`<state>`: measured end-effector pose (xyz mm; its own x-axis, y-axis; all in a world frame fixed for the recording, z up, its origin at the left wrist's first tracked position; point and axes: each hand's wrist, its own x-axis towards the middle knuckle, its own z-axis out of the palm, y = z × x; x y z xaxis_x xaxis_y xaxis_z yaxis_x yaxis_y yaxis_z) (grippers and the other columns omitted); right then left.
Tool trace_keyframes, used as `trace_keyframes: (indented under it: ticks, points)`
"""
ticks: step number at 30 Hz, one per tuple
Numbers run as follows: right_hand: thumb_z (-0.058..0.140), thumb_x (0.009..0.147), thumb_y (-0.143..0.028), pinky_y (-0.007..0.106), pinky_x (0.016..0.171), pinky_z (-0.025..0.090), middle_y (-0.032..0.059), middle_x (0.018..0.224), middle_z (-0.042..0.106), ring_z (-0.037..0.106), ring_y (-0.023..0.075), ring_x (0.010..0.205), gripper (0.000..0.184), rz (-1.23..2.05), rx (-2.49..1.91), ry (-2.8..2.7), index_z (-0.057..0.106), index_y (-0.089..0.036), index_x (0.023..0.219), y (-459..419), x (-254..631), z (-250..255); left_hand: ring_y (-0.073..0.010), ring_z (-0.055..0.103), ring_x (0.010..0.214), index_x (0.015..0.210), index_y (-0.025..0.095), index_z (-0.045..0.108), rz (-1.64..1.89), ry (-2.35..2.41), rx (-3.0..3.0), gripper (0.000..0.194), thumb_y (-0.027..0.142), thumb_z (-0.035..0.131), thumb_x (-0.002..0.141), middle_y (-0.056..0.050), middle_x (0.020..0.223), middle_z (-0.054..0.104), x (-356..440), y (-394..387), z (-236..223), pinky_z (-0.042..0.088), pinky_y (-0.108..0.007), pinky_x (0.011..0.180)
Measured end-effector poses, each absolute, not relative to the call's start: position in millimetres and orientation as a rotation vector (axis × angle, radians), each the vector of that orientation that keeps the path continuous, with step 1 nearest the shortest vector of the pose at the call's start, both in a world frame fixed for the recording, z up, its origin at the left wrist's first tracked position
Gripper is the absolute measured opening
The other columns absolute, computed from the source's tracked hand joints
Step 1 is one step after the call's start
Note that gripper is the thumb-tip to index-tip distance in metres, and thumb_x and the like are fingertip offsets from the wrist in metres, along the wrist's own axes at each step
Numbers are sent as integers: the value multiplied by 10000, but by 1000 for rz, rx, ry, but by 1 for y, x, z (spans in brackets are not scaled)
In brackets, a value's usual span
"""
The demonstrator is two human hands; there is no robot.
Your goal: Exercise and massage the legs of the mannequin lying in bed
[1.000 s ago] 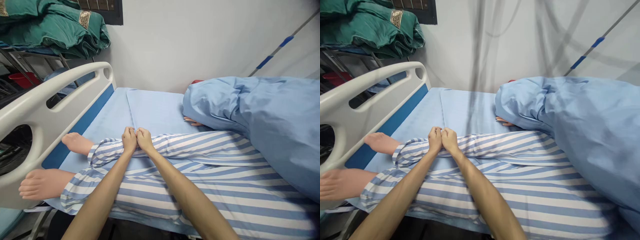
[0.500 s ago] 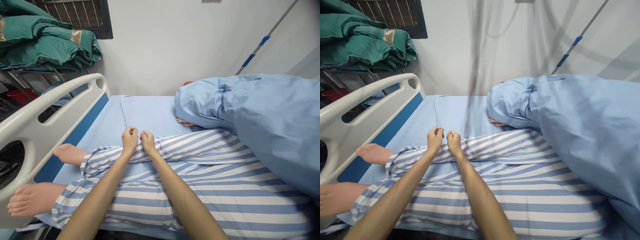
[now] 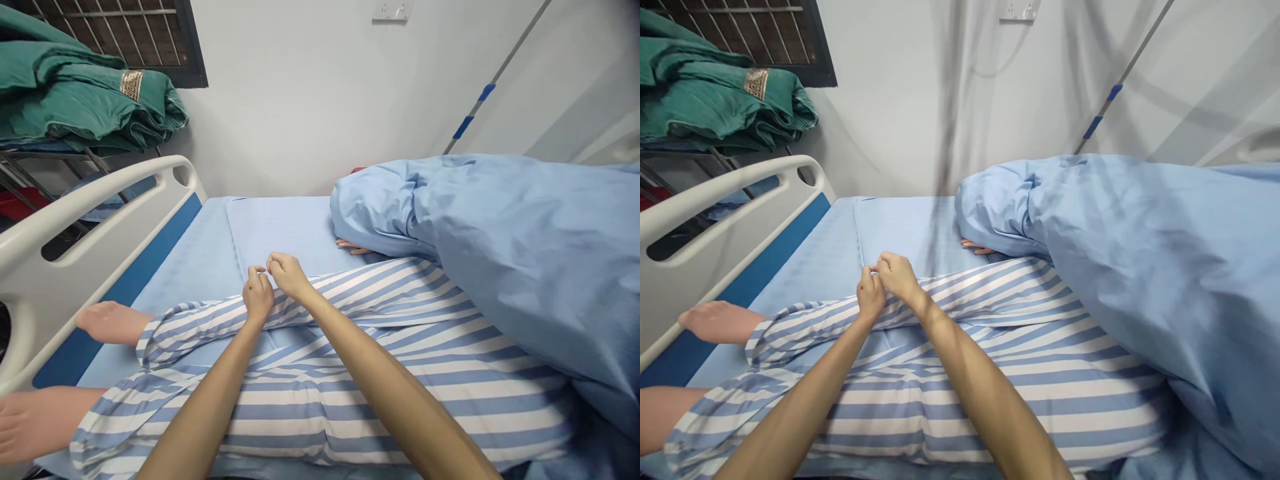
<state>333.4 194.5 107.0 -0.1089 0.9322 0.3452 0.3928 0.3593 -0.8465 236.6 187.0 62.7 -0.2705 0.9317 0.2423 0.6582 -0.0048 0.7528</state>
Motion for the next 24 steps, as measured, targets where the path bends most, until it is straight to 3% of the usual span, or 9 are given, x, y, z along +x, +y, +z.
trace_keyframes:
  ticks: [6, 11, 15, 19, 24]
  points:
    - [336, 708, -180, 220, 554, 300, -29, 515, 441, 411, 107, 534, 202, 732, -1265, -1574, 430, -190, 530, 194, 357, 73, -157, 552, 649, 791, 220, 543, 1132, 1778, 1646, 185, 189, 363, 765, 2, 653, 596, 243, 192, 71, 375, -257, 621]
    - [355, 654, -191, 207, 447, 247, -55, 455, 365, 301, 85, 424, 132, 1077, -1044, -1250, 417, -192, 538, 202, 367, 65, -126, 487, 527, 725, 212, 487, 1335, 1490, 1461, 142, 204, 346, 747, 42, 517, 498, 273, 201, 90, 367, -233, 557]
    - [343, 643, -196, 207, 395, 169, -78, 426, 290, 209, 76, 366, 82, 1297, -1015, -1004, 379, -205, 570, 204, 370, 69, -140, 490, 595, 602, 215, 429, 1274, 1712, 1572, 209, 215, 317, 778, 6, 583, 532, 294, 199, 82, 332, -245, 574]
    - [349, 656, -175, 211, 451, 250, -52, 446, 347, 319, 90, 436, 146, 1018, -1239, -1245, 394, -194, 519, 206, 374, 84, -176, 524, 665, 654, 232, 464, 1054, 1979, 1662, 227, 257, 313, 822, -24, 674, 594, 298, 195, 70, 295, -266, 575]
    - [354, 706, -166, 216, 565, 309, -31, 512, 454, 411, 101, 542, 203, 680, -1254, -1704, 443, -184, 525, 201, 404, 108, -188, 552, 719, 658, 232, 506, 962, 1985, 1760, 287, 274, 293, 845, -39, 723, 630, 297, 192, 70, 310, -268, 595]
